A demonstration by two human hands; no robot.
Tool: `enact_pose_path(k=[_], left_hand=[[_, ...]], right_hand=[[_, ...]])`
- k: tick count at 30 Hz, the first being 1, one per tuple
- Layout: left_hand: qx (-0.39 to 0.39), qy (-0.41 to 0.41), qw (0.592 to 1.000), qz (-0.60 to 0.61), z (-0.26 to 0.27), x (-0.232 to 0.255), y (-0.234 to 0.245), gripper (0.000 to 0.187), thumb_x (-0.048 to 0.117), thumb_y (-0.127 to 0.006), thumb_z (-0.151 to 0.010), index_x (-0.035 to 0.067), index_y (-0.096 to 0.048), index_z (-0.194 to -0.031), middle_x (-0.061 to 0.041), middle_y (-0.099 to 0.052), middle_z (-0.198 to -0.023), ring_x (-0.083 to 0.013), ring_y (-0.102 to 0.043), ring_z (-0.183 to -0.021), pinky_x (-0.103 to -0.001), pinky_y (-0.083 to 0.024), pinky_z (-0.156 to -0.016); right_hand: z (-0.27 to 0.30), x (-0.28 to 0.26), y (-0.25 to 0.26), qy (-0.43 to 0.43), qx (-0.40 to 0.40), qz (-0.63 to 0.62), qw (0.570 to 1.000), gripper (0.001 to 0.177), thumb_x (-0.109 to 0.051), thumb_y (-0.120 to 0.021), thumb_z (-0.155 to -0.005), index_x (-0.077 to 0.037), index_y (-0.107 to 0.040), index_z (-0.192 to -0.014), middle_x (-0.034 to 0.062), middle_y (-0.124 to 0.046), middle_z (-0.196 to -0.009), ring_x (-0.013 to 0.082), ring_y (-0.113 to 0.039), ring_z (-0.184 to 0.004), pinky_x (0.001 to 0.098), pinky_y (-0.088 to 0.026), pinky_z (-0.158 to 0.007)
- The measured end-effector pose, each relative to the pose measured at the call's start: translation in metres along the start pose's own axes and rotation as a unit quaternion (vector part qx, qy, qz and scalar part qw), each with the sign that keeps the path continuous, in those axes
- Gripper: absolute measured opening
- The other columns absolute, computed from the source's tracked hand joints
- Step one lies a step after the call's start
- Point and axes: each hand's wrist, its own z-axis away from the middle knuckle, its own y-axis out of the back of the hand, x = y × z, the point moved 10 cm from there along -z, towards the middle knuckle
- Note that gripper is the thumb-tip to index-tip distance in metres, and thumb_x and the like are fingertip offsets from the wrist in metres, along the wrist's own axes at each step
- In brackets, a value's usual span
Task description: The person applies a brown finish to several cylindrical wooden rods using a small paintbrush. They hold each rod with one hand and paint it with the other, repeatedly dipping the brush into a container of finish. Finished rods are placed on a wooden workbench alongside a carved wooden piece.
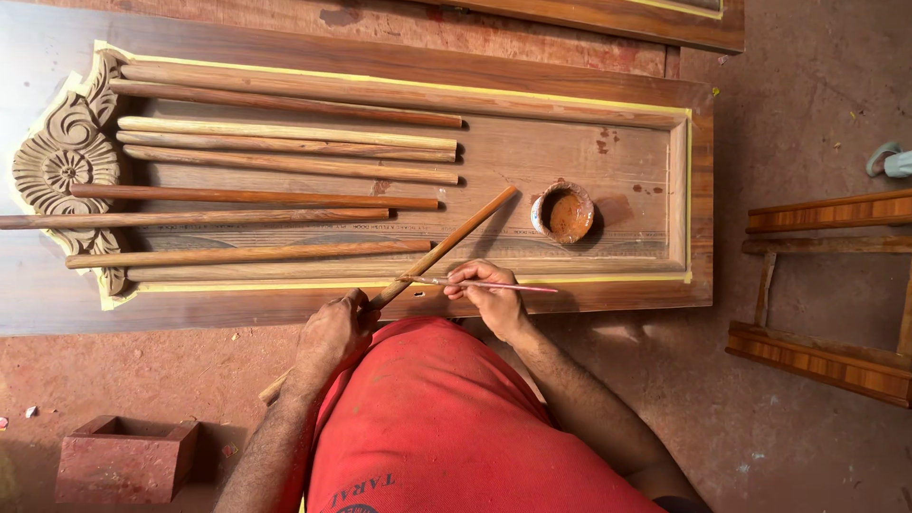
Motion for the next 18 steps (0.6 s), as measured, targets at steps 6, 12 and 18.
enact_pose_path(k=[6, 12, 18], left_hand=[[0.019, -0.011, 0.999, 0.042, 0.011, 0.005, 0.006, 0.032, 0.037, -0.061, -0.100, 0.008, -0.067, -0.112, -0.018, -0.074, -0.102, -0.0375, -0.073, -0.093, -0.051, -0.058, -0.082], [0.015, -0.010, 0.999, 0.047, 0.014, 0.011, 0.012, 0.032, 0.036, -0.061, -0.099, 0.009, -0.066, -0.114, -0.018, -0.075, -0.100, -0.0364, -0.073, -0.094, -0.050, -0.057, -0.085], [0.026, -0.018, 0.998, 0.048, 0.013, 0.011, 0.012, 0.034, 0.036, -0.062, -0.098, 0.008, -0.066, -0.115, -0.019, -0.075, -0.098, -0.0371, -0.073, -0.095, -0.051, -0.057, -0.085]], right_hand=[[-0.013, -0.064, 0.060, 0.144, 0.175, 0.365, 0.903, 0.014, 0.012, -0.063, -0.093, 0.000, -0.069, -0.099, 0.0114, -0.073, -0.095, 0.0204, -0.073, -0.086, 0.0327, -0.061, -0.075], [0.000, -0.055, 0.017, 0.130, 0.116, 0.352, 0.920, 0.010, 0.007, -0.068, -0.094, -0.002, -0.072, -0.092, 0.0097, -0.071, -0.100, 0.0170, -0.072, -0.086, 0.0281, -0.065, -0.070], [0.012, -0.031, 0.003, 0.136, -0.011, 0.247, 0.959, 0.018, 0.008, -0.057, -0.098, -0.003, -0.071, -0.093, 0.0127, -0.069, -0.105, 0.0163, -0.073, -0.095, 0.0283, -0.070, -0.083]])
